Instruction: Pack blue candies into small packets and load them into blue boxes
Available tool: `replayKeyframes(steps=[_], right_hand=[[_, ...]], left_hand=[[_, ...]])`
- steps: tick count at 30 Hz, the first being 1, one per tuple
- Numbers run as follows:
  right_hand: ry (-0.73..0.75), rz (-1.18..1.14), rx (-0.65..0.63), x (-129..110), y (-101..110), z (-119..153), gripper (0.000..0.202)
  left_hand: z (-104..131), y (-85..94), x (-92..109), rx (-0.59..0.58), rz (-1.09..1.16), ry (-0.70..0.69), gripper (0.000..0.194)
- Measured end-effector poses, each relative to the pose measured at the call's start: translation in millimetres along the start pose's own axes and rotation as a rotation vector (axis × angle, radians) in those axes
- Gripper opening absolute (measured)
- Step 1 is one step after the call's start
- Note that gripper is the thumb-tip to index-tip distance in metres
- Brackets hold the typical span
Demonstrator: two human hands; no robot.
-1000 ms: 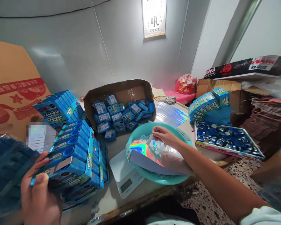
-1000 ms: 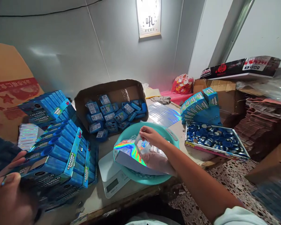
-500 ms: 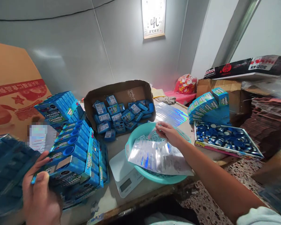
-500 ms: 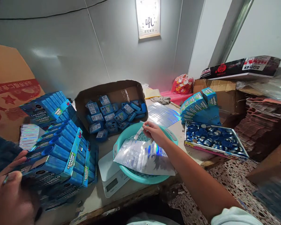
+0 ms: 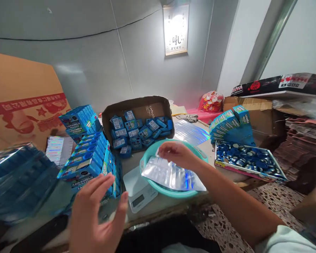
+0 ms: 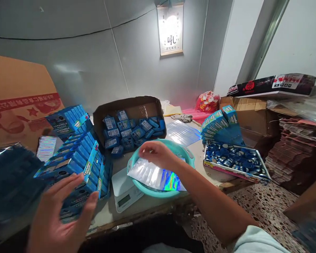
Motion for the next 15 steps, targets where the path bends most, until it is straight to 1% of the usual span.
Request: replayKeyframes(steps=[1,2,3,5,6,8,11,13,15], right_hand=[[-0.004,0.056,-0.093,-12,-14,6,0.016],[0.003,0.113,-0.186,-23,-27,13,0.015],[0.025,0.172,-0.273,-33,-40,20,0.013],[0.090,0.267,-0.392,-49,-59,31,0.010],[0.122,0.297,-0.421,-55,-66,35,0.009],[0.167,0.311,-0.442,-63,-75,37,0.009],[0.190,0.280,-0.465,-70,-82,28,0.011],[0.199,0.256,-0.493,-78,-87,10,0.012],[0.222,0.237,-0.501,-93,-92,-18,0.014]], left_hand=[[0,-0.1,11,-0.033,-0.027,-0.073,0.058],[1,-0.1,19,-0.059,-0.029,-0.097,0.061],[3,0.0,24,-0.098,-0.008,-0.087,0.059],[8,1.4,31,-0.186,0.044,-0.052,0.042],[10,3.5,33,-0.209,0.058,-0.047,0.033],[14,10.4,35,-0.193,0.055,-0.039,0.021],[9,21.2,30,-0.178,0.031,0.057,0.018],[-8,24.7,21,-0.204,0.027,0.122,0.020],[-37,25.5,8,-0.192,0.062,0.153,0.030]])
Point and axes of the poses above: each hand's wrist, its own z-axis away from the middle knuckle, its own y-axis out of the back of the hand, x = y × z, the point moved 2 cm from there along -z, towards the middle knuckle, and after that the axes turned 10 degrees about -z, right-handed, at the moved point
